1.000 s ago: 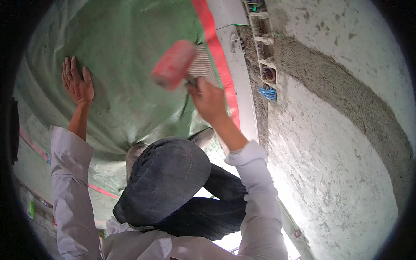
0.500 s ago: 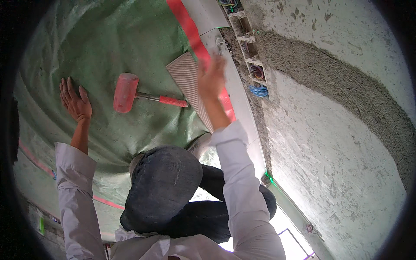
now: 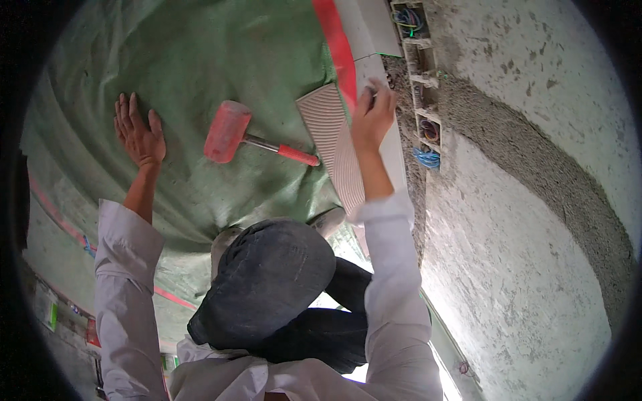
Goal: Applying mortar to a tile strip and fixing it to a wall.
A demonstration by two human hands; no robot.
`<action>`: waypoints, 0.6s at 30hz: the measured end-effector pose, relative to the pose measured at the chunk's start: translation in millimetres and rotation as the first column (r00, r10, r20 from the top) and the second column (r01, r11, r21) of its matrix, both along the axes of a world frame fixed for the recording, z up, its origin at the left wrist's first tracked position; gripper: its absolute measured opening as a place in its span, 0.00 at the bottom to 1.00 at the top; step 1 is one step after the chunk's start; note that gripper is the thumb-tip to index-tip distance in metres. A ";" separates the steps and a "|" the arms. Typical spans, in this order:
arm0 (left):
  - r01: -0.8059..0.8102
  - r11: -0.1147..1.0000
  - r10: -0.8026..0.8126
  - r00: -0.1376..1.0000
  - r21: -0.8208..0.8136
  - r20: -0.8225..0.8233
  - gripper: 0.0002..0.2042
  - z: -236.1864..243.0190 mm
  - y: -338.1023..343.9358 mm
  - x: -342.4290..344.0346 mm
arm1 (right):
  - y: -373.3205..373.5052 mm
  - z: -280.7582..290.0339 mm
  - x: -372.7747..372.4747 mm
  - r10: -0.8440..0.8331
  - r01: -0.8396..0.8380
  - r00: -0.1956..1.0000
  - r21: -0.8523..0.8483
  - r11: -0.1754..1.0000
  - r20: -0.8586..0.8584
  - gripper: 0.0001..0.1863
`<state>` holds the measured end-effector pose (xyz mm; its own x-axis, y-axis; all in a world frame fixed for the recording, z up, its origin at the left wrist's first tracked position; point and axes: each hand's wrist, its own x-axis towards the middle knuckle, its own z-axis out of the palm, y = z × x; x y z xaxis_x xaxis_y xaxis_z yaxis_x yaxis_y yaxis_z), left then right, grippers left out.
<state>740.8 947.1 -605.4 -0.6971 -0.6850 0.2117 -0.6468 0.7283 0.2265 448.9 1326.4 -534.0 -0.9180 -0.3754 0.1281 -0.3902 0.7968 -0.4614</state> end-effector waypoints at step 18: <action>0.043 0.999 -0.044 0.997 -0.017 -0.062 0.30 -13.2 7.3 -5.3 | 131.4 -1.3 -4.1 -0.369 0.609 0.599 -0.104 0.787 0.710 0.17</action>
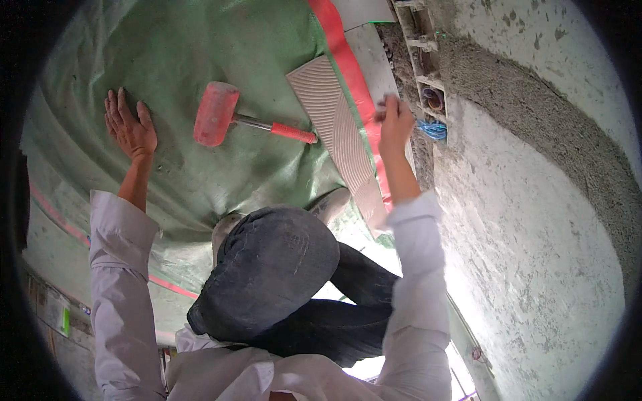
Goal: Applying mortar to a tile strip and fixing it to a wall.
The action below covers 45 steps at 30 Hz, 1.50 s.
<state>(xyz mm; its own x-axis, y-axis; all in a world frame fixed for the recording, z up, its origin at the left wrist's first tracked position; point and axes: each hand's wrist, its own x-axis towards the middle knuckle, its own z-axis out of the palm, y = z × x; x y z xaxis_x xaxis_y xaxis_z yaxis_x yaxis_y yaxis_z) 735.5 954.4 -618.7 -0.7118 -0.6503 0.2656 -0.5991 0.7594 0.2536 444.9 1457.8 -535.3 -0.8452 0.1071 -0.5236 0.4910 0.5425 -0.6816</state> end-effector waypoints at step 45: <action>-0.013 1.000 0.014 0.998 -0.020 0.059 0.30 14.2 -0.2 -5.8 | -153.4 -39.2 -94.0 0.003 0.074 0.823 0.113 0.991 -0.569 0.19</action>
